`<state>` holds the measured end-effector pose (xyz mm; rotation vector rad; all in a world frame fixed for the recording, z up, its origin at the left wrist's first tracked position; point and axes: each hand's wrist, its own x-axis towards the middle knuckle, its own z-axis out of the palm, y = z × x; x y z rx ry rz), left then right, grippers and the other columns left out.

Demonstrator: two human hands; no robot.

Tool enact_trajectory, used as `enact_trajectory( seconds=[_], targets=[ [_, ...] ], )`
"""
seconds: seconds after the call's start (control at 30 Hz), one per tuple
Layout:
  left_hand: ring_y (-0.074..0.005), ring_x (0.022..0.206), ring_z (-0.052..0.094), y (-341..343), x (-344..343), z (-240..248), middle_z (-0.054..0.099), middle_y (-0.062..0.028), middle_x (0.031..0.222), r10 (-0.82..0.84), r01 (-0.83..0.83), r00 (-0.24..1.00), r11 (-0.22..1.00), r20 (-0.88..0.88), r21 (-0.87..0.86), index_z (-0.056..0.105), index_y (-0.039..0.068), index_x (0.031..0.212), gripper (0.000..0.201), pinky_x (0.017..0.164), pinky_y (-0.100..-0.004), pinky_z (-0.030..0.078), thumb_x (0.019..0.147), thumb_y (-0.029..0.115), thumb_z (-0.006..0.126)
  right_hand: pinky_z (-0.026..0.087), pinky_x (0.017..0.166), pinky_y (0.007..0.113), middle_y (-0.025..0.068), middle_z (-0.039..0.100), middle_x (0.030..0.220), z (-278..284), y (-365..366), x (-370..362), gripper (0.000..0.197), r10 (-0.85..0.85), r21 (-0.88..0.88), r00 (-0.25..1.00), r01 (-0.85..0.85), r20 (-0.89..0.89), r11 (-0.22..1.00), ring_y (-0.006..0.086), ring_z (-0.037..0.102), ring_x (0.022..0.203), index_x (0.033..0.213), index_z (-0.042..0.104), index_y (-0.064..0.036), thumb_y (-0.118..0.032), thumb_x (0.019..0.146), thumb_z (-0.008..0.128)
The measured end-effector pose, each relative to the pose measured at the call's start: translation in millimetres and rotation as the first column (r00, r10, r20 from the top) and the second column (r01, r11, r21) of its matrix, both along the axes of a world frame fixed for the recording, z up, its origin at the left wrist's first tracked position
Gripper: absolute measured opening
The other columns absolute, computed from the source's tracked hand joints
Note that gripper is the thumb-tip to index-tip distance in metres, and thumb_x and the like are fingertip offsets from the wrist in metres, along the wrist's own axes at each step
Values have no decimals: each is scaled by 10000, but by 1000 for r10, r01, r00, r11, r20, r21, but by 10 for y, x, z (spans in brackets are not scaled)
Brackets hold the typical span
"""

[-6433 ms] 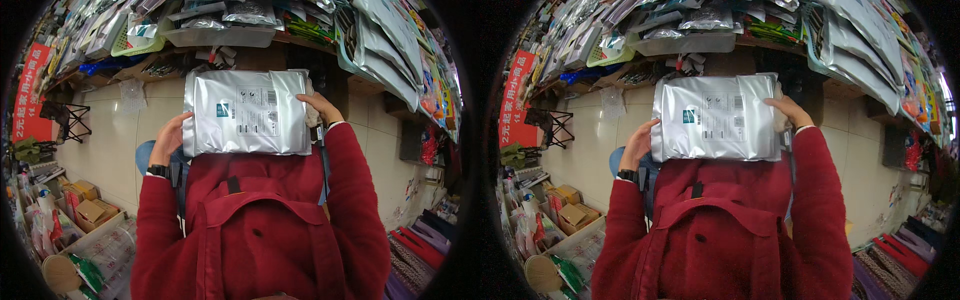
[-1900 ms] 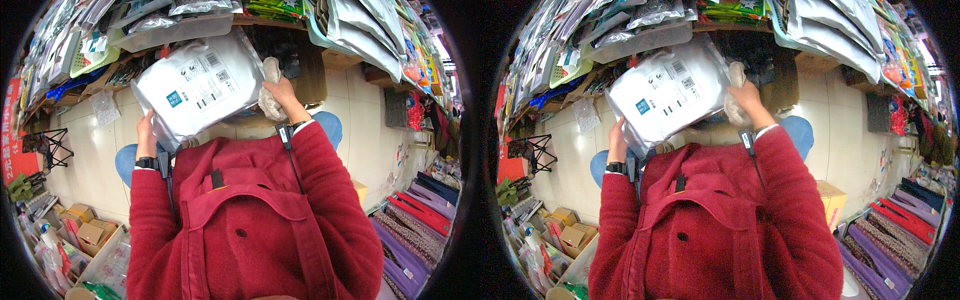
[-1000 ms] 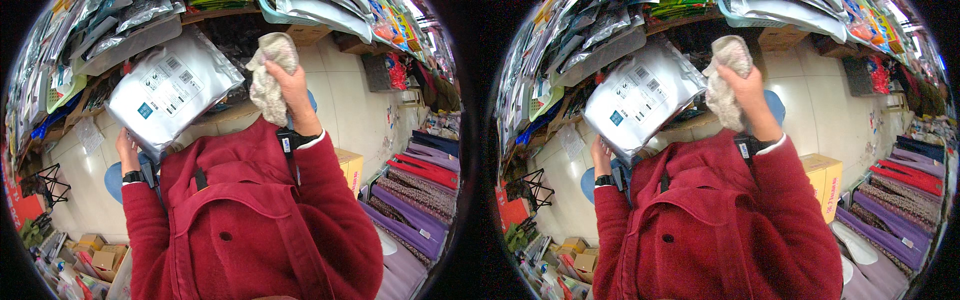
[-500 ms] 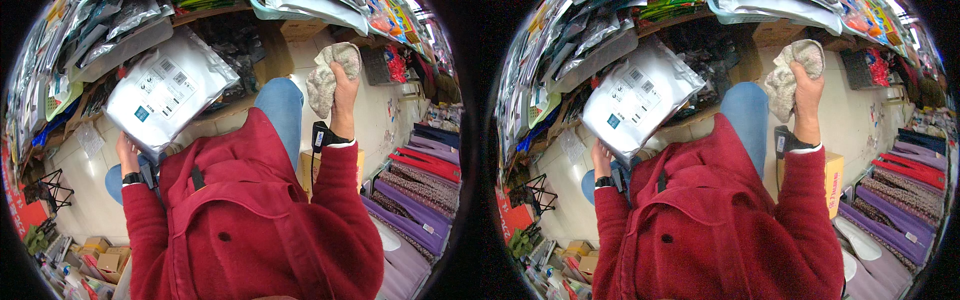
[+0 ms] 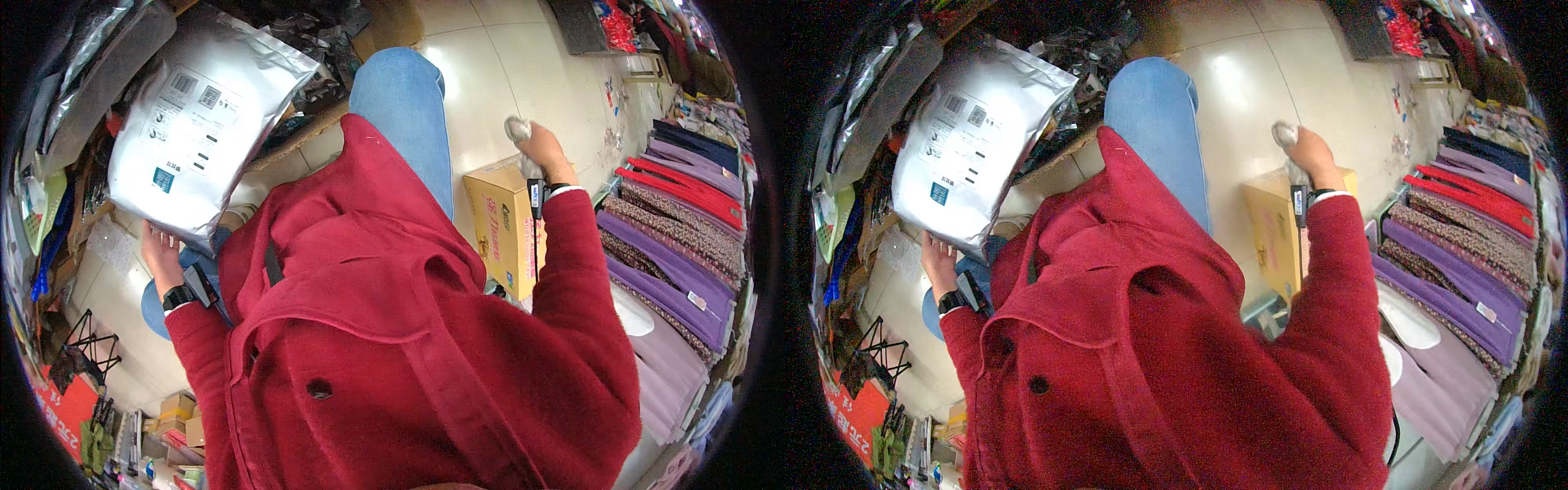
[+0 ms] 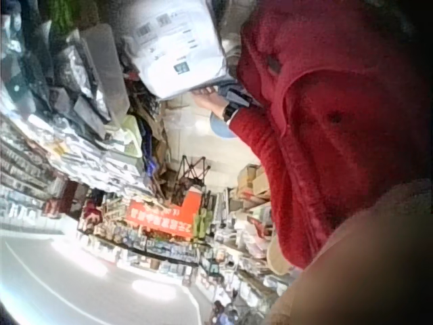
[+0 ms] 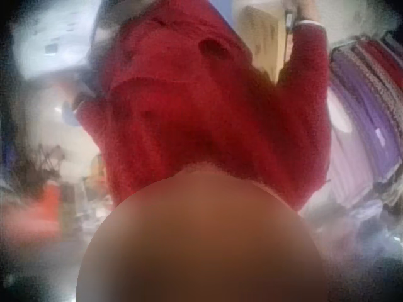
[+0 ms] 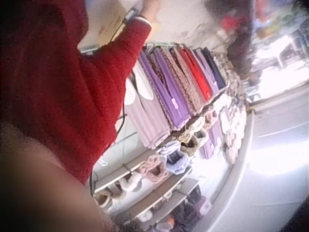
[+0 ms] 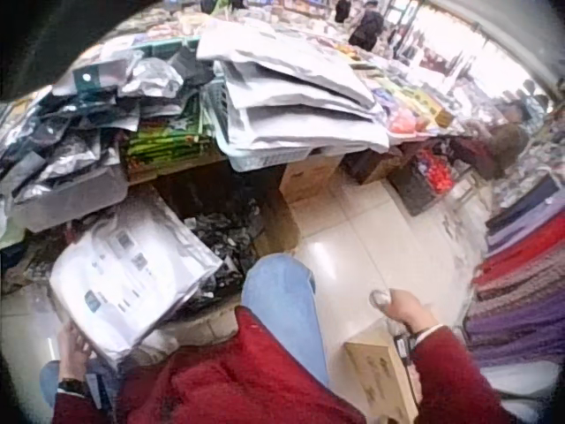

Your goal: The person sits on the floor and wipes the surface of several silver shipping envelopes and a clear plastic package containing steel wool pads using a cloth. The person repeatedly picks up each package, wipes it, and places it back down.

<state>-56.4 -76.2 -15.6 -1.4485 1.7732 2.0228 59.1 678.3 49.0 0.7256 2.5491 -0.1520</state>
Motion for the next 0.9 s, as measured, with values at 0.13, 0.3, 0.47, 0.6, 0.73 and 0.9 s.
enact_trajectory(
  seconds=[0.13,0.3,0.47,0.6,0.73,0.9],
  targets=[
    [-203,1282,396,112,5,83,382,-35,1472,7,-7,1000,999,-7,-45,335,142,1469,590,1046,-396,316,977,436,474,480,923,432,271,639,1085,-339,309,557,395,-149,132,971,126,187,983,380,616,1061,1083,658,-11,-258,780,603],
    [-214,1323,367,129,-37,99,382,-39,1472,14,-13,1000,1000,20,-9,328,115,1470,582,1056,-396,308,987,404,473,481,923,431,295,628,1103,-599,549,1022,428,-254,145,929,222,269,964,381,610,1096,1077,658,56,-255,790,595],
    [-235,1345,345,140,-36,134,347,-65,1499,50,-50,999,998,-17,-35,334,129,1471,572,1055,-409,303,985,397,471,503,883,400,293,649,1064,-949,335,1230,514,-286,-3,887,308,362,952,390,636,1029,1076,644,90,-257,701,696],
    [-277,1321,374,157,50,179,326,-115,1512,-14,14,999,1000,-46,11,328,121,1473,582,1035,-440,331,982,403,466,489,904,423,296,644,1064,-949,-33,848,511,-257,-18,956,262,145,965,394,625,1051,1112,644,40,-266,706,692],
    [-267,1232,464,90,91,119,473,-120,1380,-33,39,996,997,-89,73,395,56,1403,562,981,-419,378,963,381,526,495,879,426,264,657,1041,-362,-425,-226,496,-218,-108,952,199,-215,974,395,626,1030,1136,614,18,-307,766,663],
    [-236,1087,516,-14,48,-6,539,-72,1239,134,-130,990,989,-52,75,505,57,1270,441,917,-445,384,939,336,590,524,756,295,102,679,1002,758,-1316,-1336,320,-515,-925,772,-265,-372,271,168,661,840,1114,626,33,-83,817,590]
  ],
)
